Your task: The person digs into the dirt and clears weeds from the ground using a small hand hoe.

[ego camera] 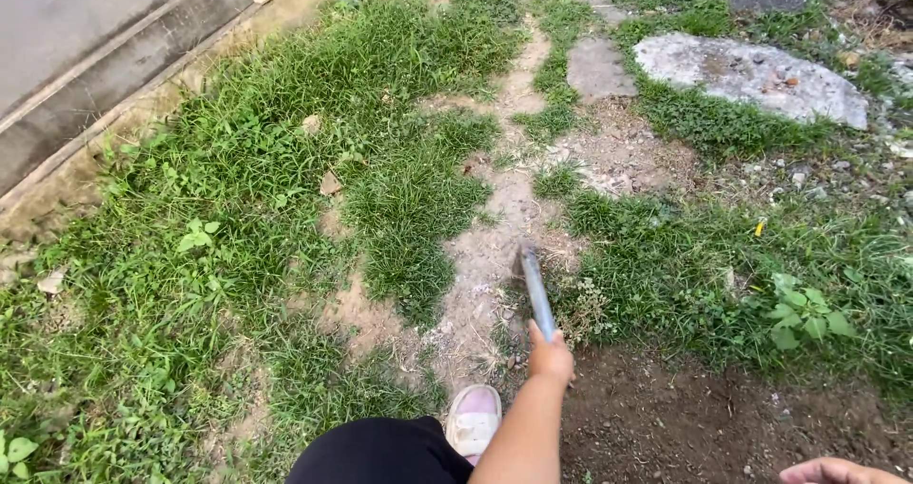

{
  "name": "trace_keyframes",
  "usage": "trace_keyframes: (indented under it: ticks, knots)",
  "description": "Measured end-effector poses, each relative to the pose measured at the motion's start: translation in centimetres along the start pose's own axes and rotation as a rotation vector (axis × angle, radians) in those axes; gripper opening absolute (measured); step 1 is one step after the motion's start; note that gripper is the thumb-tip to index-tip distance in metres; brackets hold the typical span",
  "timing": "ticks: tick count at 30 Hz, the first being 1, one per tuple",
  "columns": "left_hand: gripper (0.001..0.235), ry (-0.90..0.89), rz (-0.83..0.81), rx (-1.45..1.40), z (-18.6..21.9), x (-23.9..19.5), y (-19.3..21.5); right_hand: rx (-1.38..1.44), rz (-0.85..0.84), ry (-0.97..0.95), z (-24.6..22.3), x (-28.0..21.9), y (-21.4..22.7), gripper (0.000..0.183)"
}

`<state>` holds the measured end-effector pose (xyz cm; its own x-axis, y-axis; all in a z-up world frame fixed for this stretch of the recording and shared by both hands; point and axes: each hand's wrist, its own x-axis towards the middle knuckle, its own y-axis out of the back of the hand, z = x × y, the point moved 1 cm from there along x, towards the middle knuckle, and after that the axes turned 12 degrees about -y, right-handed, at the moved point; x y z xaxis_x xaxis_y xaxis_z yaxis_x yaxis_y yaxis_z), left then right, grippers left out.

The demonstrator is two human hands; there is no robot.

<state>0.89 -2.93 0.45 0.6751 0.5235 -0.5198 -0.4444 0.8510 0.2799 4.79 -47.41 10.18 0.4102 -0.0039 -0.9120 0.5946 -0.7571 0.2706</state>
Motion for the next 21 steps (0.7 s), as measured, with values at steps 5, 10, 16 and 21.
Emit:
trace_keyframes:
  ticks: [5, 10, 16, 21]
  knots:
    - [0.072, -0.043, 0.095, 0.019, -1.4, -4.3, -3.0, -0.035, -0.028, -0.030, -0.1, -0.1, -0.9, 0.035]
    - [0.076, -0.801, 0.755, 0.453, -1.6, -9.8, -5.6, -0.103, -0.152, 0.001, -1.3, -0.3, -0.9, 0.036]
    - [0.074, -0.017, -0.149, -0.315, 1.4, -15.2, -8.9, -0.174, -0.243, -0.065, -2.8, 0.0, -0.4, 0.040]
    - [0.068, -0.347, -0.037, -0.119, 7.0, -13.9, -7.2, -0.118, -0.238, -0.088, -1.6, 0.5, -0.1, 0.039]
